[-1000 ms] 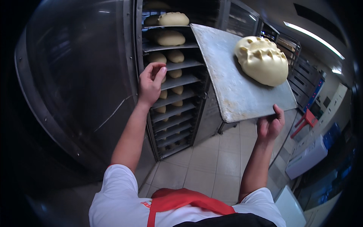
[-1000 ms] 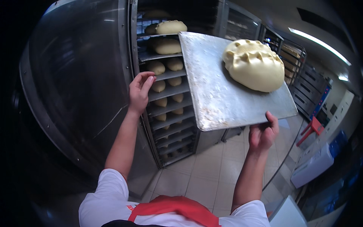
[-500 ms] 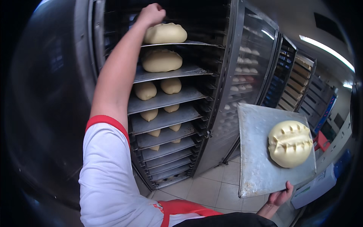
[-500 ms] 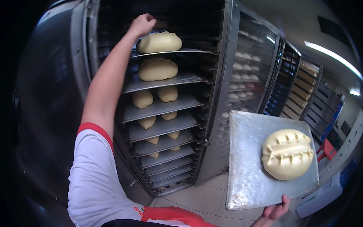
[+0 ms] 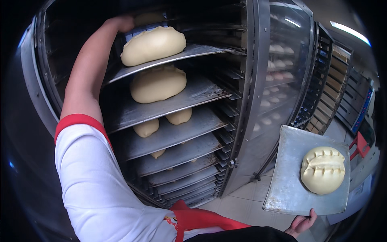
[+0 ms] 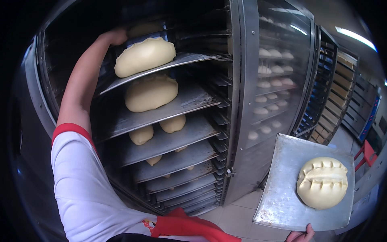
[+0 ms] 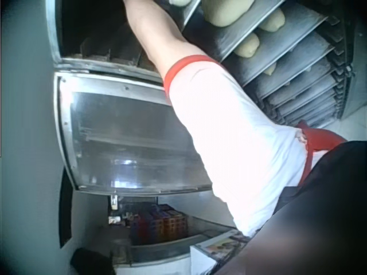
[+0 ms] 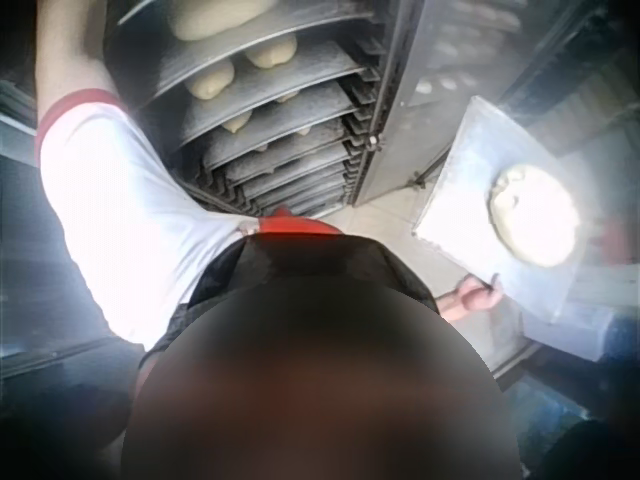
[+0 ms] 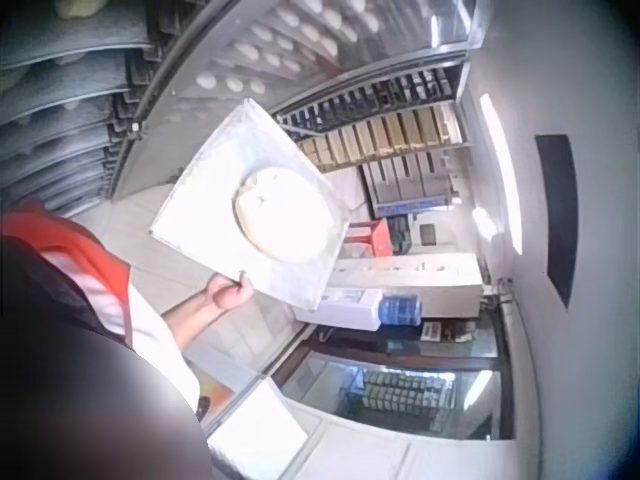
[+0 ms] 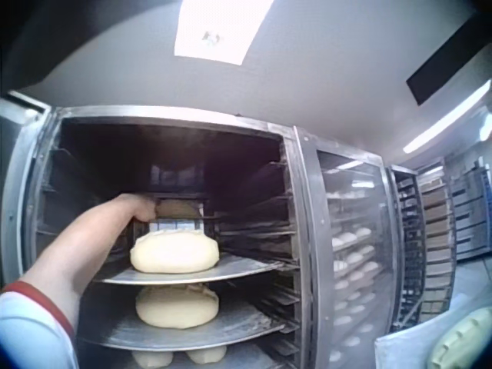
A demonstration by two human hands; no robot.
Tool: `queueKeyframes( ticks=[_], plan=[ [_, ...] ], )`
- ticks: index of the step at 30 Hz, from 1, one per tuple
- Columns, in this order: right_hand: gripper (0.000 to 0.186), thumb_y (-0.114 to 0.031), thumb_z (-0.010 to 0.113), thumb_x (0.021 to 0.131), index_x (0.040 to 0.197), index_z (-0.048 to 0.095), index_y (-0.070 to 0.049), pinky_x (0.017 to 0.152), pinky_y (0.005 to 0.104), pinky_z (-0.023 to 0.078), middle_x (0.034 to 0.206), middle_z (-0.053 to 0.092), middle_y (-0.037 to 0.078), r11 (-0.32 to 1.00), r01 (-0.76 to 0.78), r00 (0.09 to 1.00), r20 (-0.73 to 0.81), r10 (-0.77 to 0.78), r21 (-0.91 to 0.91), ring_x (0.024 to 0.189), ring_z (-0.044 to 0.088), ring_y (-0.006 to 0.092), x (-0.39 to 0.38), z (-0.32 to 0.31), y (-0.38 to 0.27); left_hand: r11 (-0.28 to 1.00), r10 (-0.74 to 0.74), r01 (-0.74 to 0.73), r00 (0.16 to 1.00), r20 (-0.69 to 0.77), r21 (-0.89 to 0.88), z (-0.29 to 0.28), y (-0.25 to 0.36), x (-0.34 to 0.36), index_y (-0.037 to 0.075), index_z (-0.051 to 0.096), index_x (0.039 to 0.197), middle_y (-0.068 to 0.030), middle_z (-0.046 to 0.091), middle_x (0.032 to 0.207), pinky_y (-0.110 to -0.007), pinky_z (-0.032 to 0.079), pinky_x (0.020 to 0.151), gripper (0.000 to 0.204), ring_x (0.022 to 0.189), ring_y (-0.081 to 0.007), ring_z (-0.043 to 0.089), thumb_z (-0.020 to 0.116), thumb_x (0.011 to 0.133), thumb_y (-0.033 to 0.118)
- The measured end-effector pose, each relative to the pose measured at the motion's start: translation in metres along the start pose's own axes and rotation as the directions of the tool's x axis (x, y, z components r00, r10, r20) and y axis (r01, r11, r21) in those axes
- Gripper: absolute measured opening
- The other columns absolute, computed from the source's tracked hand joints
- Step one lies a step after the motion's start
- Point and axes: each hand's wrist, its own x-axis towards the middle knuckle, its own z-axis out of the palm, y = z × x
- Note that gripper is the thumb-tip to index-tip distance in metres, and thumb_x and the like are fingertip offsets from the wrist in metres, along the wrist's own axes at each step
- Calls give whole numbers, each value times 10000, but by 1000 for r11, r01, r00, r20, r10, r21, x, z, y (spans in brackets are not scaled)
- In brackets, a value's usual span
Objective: The person scores round dough balls on metal trays using a small blade and their fingers, then slides the trays into a rack in a bakery.
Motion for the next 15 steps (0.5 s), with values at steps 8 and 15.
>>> queueKeyframes(
  ticks=[8,15],
  plan=[
    [524,-136,567,981,1442,468,94,1203,439,354,1478,544,180,999,-17,998,-55,19,36,1373,502,293,19,-16,36,986,-105,77,976,189,150,46,-28,27,37,661,1346,-201,628,1413,-440,474,1100,440,1284,-325,623,586,981,271],
    [557,-90,550,973,1490,429,78,1228,457,317,1523,502,180,998,43,993,-113,-39,41,1418,457,300,26,25,54,955,-12,-12,997,80,297,11,16,-1,5,731,1216,-237,690,1284,-447,535,1009,406,1173,-355,687,630,918,262]
  ],
)
